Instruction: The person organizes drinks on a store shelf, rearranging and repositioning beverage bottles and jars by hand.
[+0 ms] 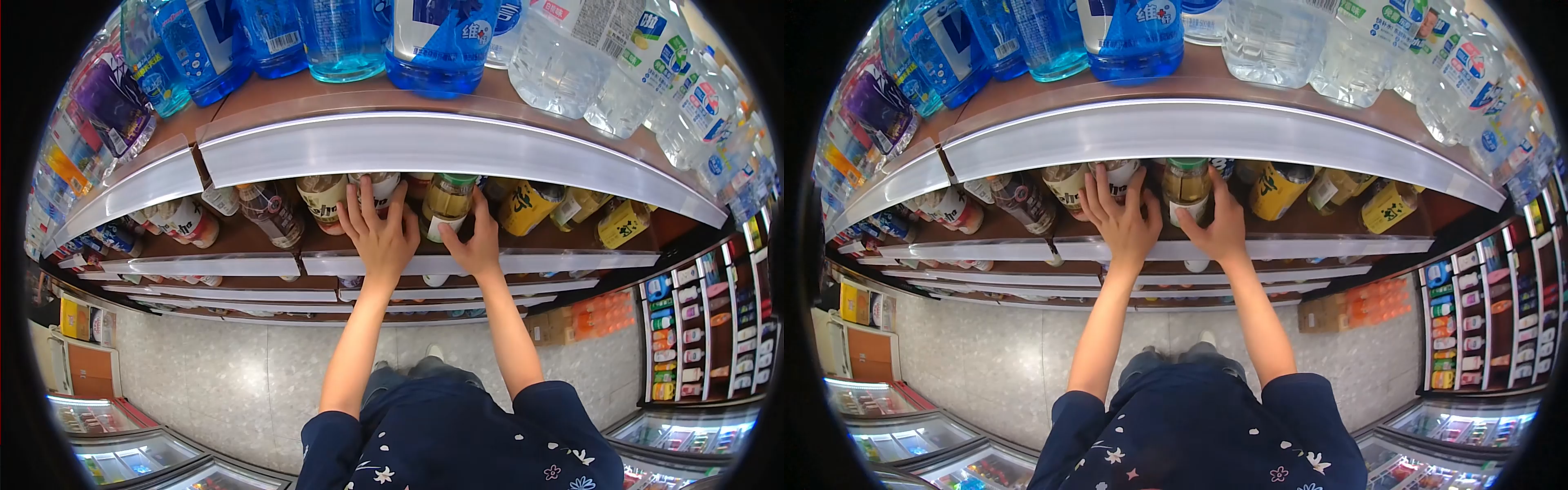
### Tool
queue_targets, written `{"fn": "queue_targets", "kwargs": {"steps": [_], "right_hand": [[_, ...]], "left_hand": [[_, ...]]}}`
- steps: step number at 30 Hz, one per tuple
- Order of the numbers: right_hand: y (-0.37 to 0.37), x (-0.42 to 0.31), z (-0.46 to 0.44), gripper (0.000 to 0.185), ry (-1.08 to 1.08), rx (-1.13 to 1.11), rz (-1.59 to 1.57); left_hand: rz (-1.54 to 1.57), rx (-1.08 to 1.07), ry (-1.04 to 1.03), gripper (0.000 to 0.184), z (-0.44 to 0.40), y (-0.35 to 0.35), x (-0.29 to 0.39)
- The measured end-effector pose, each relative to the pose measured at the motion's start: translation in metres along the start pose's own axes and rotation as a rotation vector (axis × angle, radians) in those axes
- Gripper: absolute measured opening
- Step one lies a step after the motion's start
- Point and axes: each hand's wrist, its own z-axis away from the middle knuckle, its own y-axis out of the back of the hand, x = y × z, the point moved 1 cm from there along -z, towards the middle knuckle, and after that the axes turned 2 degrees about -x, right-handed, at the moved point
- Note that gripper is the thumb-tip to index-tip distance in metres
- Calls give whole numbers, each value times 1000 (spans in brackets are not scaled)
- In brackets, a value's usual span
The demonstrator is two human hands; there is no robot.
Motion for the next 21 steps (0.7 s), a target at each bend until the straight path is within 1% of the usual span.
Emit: {"fn": "queue_targets", "kwargs": {"steps": [9,13,16,18,21], "right_hand": [[-1,2,-1,80,-6,9,-9],[-1,1,-1,83,-30,3,-10],[1,-3,-3,85,-51,1,-2],[1,-4,-2,87,-75,-8,-7],[0,-2,-3,83,-24,-4,-41]], "left_hand": [[67,-5,0,36,1,3,-1],[116,-4,-12,40,2,5,-3],[146,-33,-78,45,6,6,-6],[151,-11,-90,49,6,5,-6],[161,-2,-93,52,5,6,-6]]}}
